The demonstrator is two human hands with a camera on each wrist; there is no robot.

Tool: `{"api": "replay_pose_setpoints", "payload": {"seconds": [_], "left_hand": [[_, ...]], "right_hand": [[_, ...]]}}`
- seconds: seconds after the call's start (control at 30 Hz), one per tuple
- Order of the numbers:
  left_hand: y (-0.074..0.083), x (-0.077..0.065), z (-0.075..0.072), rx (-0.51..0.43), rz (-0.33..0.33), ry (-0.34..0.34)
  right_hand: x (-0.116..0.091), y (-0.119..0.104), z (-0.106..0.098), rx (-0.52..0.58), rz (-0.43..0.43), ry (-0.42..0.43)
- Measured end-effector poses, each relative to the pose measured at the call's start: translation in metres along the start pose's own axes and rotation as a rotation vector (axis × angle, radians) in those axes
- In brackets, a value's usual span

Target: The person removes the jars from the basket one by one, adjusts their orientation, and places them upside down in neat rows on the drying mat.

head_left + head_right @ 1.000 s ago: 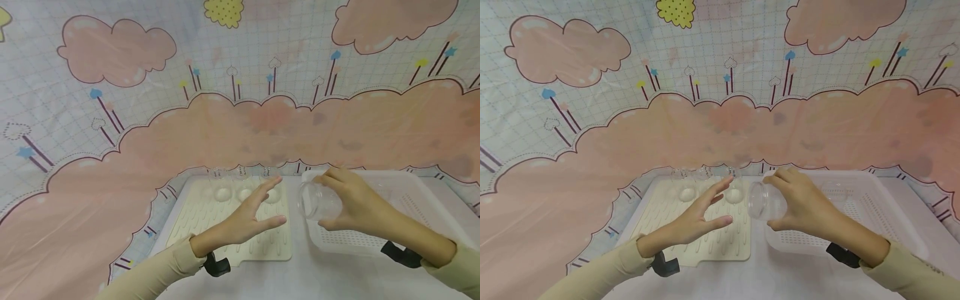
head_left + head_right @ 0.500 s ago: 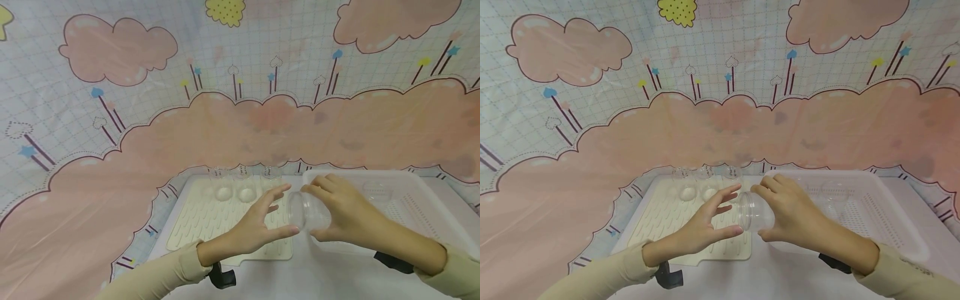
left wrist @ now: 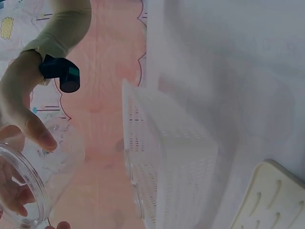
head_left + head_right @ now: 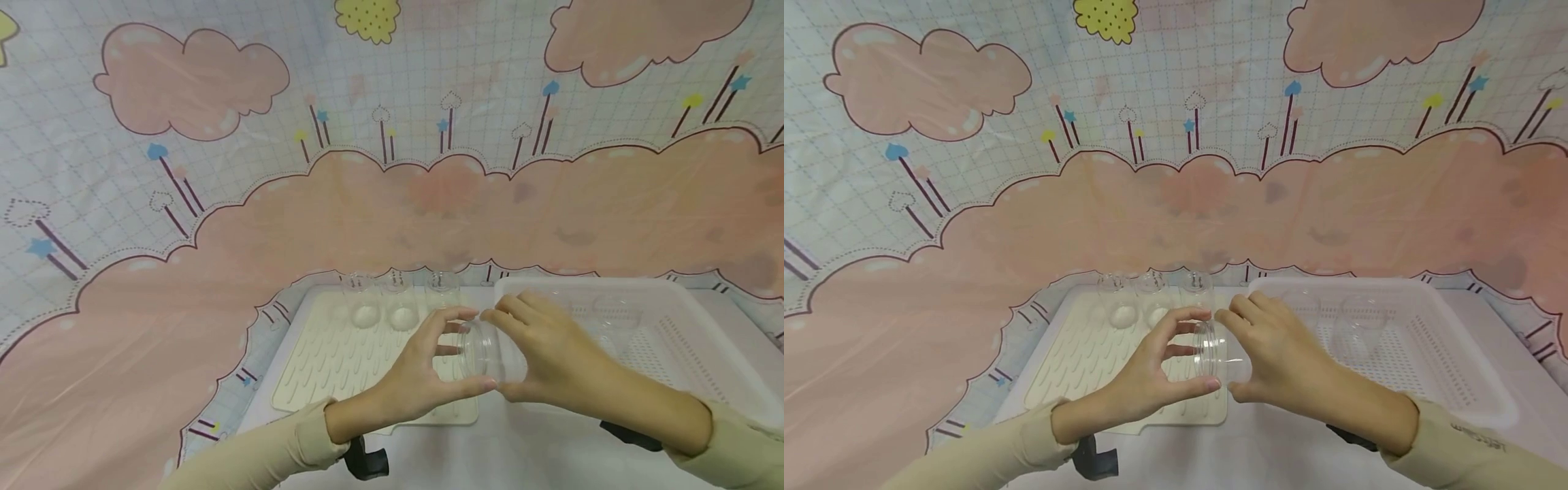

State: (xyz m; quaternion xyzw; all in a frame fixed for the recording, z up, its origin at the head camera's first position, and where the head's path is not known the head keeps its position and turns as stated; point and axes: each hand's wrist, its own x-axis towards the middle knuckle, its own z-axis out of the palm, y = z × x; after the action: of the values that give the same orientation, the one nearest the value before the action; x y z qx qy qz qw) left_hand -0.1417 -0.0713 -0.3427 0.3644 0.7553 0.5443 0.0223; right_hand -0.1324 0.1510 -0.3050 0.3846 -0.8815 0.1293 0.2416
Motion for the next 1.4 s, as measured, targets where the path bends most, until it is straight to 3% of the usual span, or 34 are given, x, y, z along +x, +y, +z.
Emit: {"api": "replay_pose_setpoints", "payload": {"seconds": [0.53, 0.77, 0.97, 1.2, 1.4], "left_hand": [[-0.002, -0.001, 0.003, -0.025, 0.072, 0.045], [-0.004, -0.001, 0.001, -0.011, 0.110, 0.078], [-0.003, 0.000, -0.003, -0.016, 0.113, 0.098], [-0.005, 0.001, -0.005, -0.044, 0.078, 0.110], [-0.004, 0.002, -0.007, -0.069, 0.044, 0.117]], "right_hand": [[-0.002, -0.006, 0.006, -0.019, 0.001, -0.012], [-0.006, -0.003, 0.002, 0.054, 0.026, 0.004], [-0.011, 0.002, -0.009, 0.209, 0.141, 0.057], [-0.022, 0.004, -0.012, 0.449, 0.381, 0.073], [-0.032, 0.012, -0.002, 0.572, 0.490, 0.185]]}}
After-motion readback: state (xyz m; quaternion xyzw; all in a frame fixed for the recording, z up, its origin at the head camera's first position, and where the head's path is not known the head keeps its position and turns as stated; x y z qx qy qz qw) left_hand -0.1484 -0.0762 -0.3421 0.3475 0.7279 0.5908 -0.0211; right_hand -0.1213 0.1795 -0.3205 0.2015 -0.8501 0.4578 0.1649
